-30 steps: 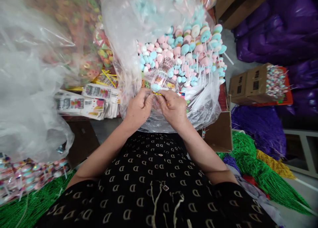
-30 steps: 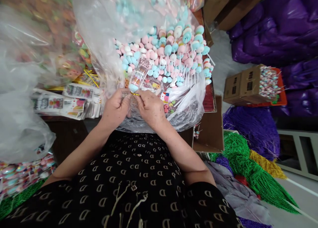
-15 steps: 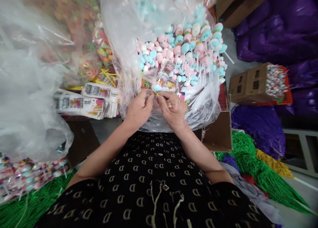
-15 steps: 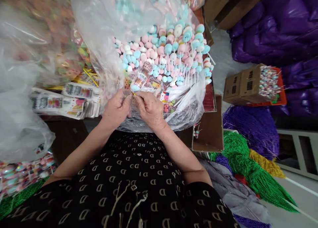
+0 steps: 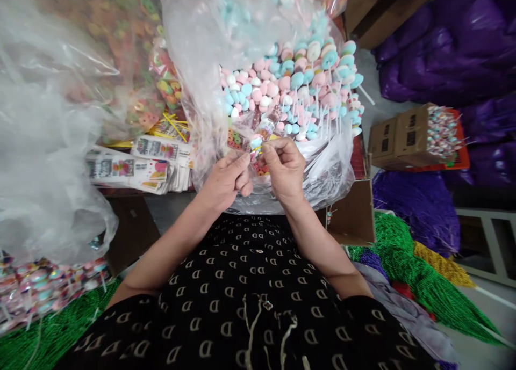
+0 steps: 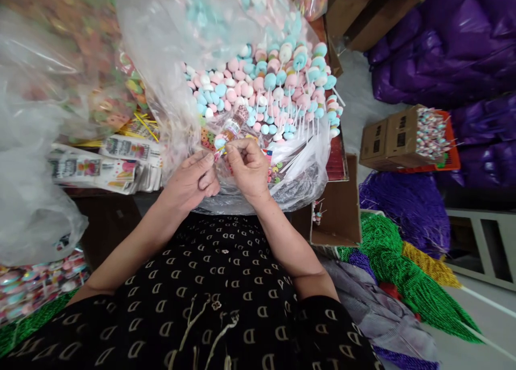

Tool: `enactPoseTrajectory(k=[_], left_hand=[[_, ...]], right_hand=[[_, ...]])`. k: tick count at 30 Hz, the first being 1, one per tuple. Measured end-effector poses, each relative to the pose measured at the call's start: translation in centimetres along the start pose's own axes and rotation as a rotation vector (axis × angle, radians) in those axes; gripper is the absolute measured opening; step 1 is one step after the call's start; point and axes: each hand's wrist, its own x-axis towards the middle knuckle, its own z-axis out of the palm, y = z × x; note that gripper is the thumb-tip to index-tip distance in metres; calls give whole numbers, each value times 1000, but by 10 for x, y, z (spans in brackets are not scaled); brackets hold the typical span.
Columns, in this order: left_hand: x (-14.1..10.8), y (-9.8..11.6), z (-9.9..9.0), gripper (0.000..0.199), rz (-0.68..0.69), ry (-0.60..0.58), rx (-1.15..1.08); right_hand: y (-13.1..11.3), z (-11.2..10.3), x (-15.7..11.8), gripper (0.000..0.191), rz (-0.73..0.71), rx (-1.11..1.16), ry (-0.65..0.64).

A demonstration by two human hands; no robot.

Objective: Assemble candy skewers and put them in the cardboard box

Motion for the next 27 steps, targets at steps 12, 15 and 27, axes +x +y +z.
enactPoseTrajectory(k=[12,15,27], left_hand=[[-4,3,0,19,-19,-5,-6],[-2,-5,-2,20,65,34,61],[-1,-8,-8,23,225,-29,274]], right_hand=[[-1,-6,-4,14,-80,-147,24],[-3,-5,-7,15,-51,-42,-25],[-10,-5,-6,24,48,-5,27]])
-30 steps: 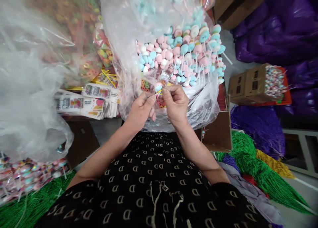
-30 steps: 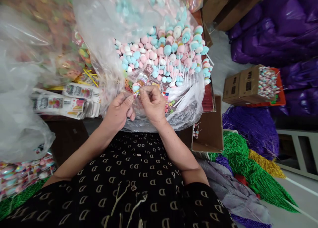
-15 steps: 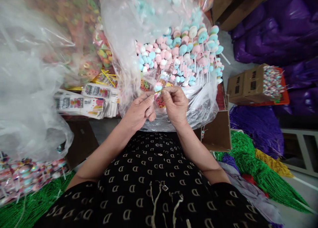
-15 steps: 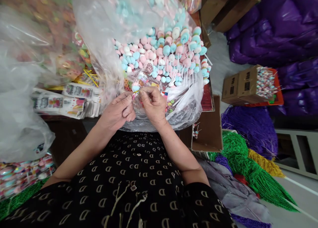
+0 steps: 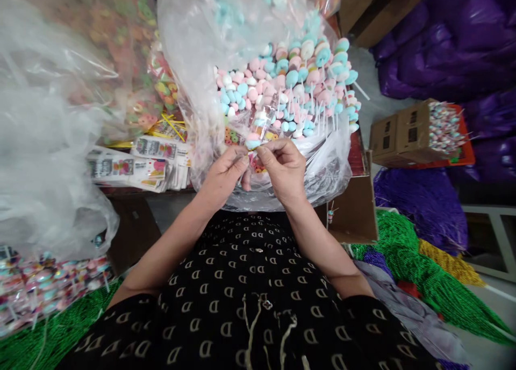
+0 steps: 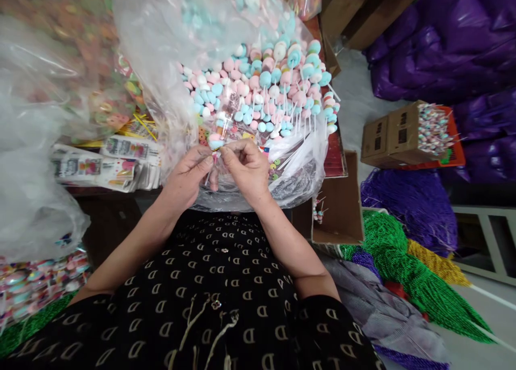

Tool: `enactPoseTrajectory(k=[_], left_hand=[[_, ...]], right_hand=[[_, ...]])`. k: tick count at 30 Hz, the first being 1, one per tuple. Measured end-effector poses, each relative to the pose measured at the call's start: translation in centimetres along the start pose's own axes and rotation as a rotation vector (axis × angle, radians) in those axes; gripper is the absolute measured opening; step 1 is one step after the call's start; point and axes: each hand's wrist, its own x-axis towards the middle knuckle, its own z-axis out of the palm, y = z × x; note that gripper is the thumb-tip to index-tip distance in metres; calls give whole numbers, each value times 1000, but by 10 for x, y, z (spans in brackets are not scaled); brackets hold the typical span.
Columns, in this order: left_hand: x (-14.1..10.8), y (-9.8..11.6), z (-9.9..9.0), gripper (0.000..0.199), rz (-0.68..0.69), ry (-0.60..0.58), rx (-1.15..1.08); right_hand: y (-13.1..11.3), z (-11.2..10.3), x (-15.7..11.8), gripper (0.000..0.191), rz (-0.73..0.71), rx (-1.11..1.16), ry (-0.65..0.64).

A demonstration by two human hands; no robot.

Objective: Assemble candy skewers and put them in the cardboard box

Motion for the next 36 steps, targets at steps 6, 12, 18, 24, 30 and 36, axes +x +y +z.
enactPoseTrajectory(k=[6,12,18,24,30,36], left_hand=[[3,9,1,26,-55,-13,-21],[11,7,2,46,-85,26,-30],[23,4,-5,50,-232,3,55],[22,1,-11,40,-306,-87,-52],[16,-3,-8,43,-269,-149,-180],[15,-10,-3,37,-169,-131,-32]], right_hand=[[-4,-3,-3,15,-115,-214,-26],[0,-3,-7,14,-190,-321,-92],[13,-4,-8,16,-255,-421,-191],[18,-9,-12,13,-149,-255,-221],[18,-9,-11,26,69,92,-154],[14,-8,-8,24,54,-30,-62]])
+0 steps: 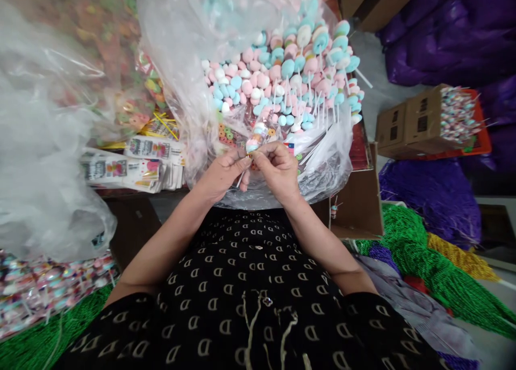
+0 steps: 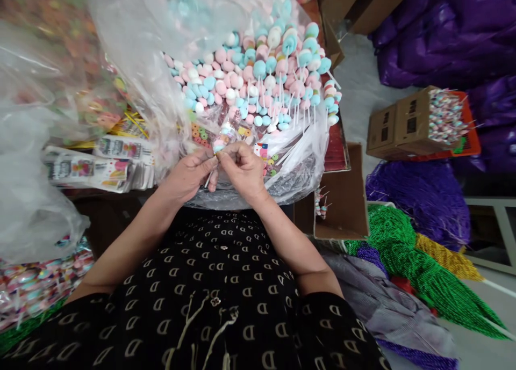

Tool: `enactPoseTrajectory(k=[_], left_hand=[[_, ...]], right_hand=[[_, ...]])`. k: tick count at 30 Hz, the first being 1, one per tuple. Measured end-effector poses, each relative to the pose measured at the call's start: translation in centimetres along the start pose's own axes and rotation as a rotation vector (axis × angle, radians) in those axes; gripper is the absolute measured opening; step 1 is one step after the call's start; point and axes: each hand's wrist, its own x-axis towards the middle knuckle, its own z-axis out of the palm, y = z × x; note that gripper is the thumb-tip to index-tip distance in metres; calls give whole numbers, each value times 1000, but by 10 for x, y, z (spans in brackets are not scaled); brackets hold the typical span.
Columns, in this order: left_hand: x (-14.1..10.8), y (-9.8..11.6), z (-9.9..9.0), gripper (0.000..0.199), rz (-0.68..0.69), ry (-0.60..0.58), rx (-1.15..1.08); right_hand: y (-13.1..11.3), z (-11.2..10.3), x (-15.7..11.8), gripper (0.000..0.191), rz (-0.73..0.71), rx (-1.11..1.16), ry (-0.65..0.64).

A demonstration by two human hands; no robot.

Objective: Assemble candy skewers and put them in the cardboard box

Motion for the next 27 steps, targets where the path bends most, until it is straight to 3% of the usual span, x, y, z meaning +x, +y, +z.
enactPoseTrajectory(k=[6,12,17,19,22,27], left_hand=[[2,-2,5,34,28,42,92],[4,-10,7,11,-5,94,12],[-5,-6,3,6,62,99,176],[-8,-6,3,11,78,57,264],[-10,-5,4,18,95,35,372],[-13,-6,-2,6,123,7,420]], right_hand=[[-6,3,-4,18,-101,41,56],[-6,-3,-5,23,-21,188,-120],[-1,-29,18,26,46,193,73],[-1,-35,28,29,5,194,101],[-4,-36,34,32,-75,130,39],[-16,-32,27,29,-222,45,46]])
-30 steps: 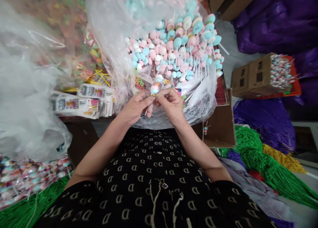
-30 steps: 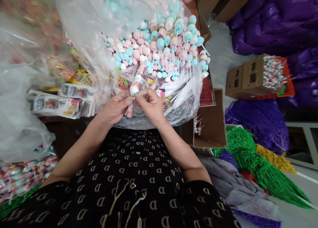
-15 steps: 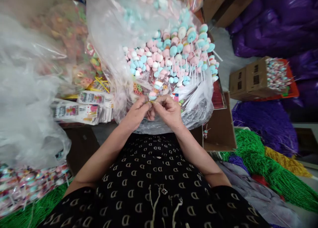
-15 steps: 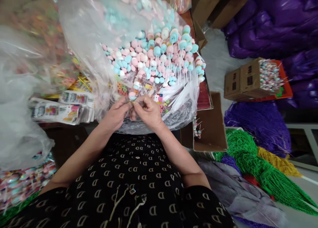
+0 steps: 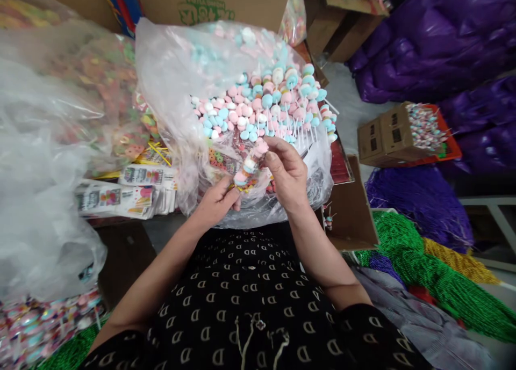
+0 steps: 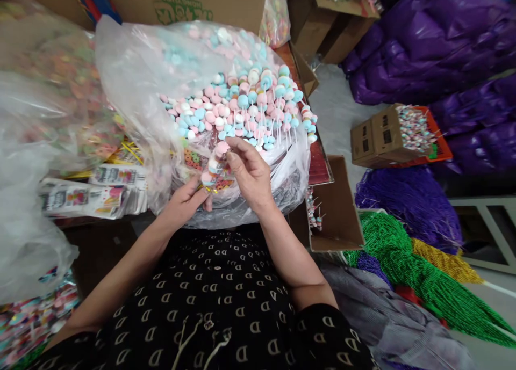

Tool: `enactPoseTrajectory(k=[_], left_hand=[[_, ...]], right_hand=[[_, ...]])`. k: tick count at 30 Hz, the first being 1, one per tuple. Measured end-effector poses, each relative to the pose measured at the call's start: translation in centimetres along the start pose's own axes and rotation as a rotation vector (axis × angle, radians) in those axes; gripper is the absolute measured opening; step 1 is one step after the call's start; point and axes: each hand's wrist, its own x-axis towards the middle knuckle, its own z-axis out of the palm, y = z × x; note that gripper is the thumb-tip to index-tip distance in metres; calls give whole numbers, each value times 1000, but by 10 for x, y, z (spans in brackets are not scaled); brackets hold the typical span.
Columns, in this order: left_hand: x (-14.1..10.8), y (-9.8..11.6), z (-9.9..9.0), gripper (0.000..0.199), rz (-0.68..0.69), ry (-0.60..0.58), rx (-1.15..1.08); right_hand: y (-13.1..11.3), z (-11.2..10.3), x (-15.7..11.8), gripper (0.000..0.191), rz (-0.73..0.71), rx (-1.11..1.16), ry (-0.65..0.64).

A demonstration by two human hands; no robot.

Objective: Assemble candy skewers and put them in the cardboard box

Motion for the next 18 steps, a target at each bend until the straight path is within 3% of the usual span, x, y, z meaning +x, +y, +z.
enactPoseTrajectory(k=[3,12,18], left_hand=[[-1,-4,-6,16,73,-22,9],[-3,-17,-12,34,220,61,99],[-4,-15,-7,39,272,178,185]], right_hand=[[-13,-2,-4,27,-76,-21,-25],[-45,-2,-11,26,-279,-77,-116],[-56,1,-14,19,-358,-82,-112]])
